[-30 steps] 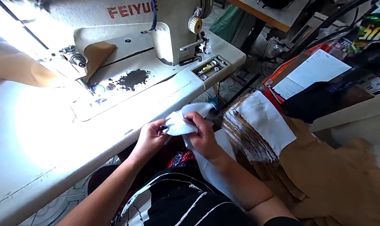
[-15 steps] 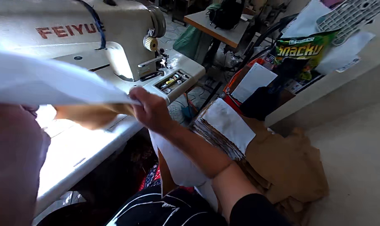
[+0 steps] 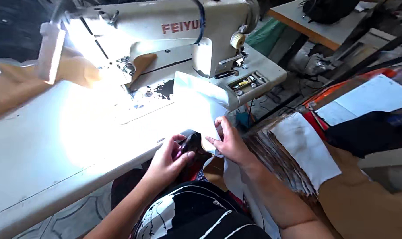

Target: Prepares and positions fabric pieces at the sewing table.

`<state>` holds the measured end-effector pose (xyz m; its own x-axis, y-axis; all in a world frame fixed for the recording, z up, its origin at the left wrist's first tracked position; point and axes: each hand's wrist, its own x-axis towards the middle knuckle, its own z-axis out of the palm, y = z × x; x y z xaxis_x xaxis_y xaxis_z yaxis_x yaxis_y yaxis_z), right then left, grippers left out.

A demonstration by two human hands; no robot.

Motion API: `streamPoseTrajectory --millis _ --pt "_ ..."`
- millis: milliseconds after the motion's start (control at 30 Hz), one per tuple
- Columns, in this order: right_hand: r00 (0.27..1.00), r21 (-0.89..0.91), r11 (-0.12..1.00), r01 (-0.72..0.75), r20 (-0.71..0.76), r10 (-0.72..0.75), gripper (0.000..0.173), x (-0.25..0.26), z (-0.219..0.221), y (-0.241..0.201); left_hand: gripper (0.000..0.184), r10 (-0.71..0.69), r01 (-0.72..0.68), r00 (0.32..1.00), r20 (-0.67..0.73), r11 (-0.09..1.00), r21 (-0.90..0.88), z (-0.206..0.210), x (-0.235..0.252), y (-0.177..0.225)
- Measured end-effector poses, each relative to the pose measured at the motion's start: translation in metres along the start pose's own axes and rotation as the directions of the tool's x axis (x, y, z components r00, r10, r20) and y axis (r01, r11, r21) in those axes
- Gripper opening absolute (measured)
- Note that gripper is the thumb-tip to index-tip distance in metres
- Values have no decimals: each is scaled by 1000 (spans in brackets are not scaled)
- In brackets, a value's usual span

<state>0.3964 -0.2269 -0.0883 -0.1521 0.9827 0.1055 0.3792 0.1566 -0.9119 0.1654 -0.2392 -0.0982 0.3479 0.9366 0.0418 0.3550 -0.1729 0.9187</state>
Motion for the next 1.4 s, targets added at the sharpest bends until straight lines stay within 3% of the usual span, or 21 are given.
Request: streamPoseTrajectory --millis 100,200,267,400,533,733,1000,1200,1400 --pt "999 181 983 15 36 -22 35 -6 -6 -6 43 -44 56 993 108 992 -115 8 -10 4" --pt "971 384 923 11 217 -102 34 -4 -19 -9 35 -39 68 989 146 977 -203 12 -17 5" --pt "935 424 904 53 296 -193 26 0 -24 -2 33 -31 63 990 141 971 -229 11 -22 5" --pt "895 258 961 102 397 -202 10 7 -26 9 32 -14 55 984 175 971 -233 9 -30 -3" --pt "897 134 987 91 419 -140 28 8 -20 6 33 -19 67 976 219 974 -215 10 -31 -8" --pt "890 157 984 78 434 -140 38 6 -14 9 32 -101 141 982 159 954 -266 15 -17 -7" --pt "886 166 981 100 434 -163 42 6 -12 11 23 -60 92 988 140 967 -239 18 -11 -5" --pt "888 190 974 121 418 -192 43 6 -17 14 25 -232 254 959 166 959 -128 13 -15 -11" --pt "858 194 975 113 476 -194 45 4 -13 12 25 -275 295 944 182 951 -91 17 -10 -13"
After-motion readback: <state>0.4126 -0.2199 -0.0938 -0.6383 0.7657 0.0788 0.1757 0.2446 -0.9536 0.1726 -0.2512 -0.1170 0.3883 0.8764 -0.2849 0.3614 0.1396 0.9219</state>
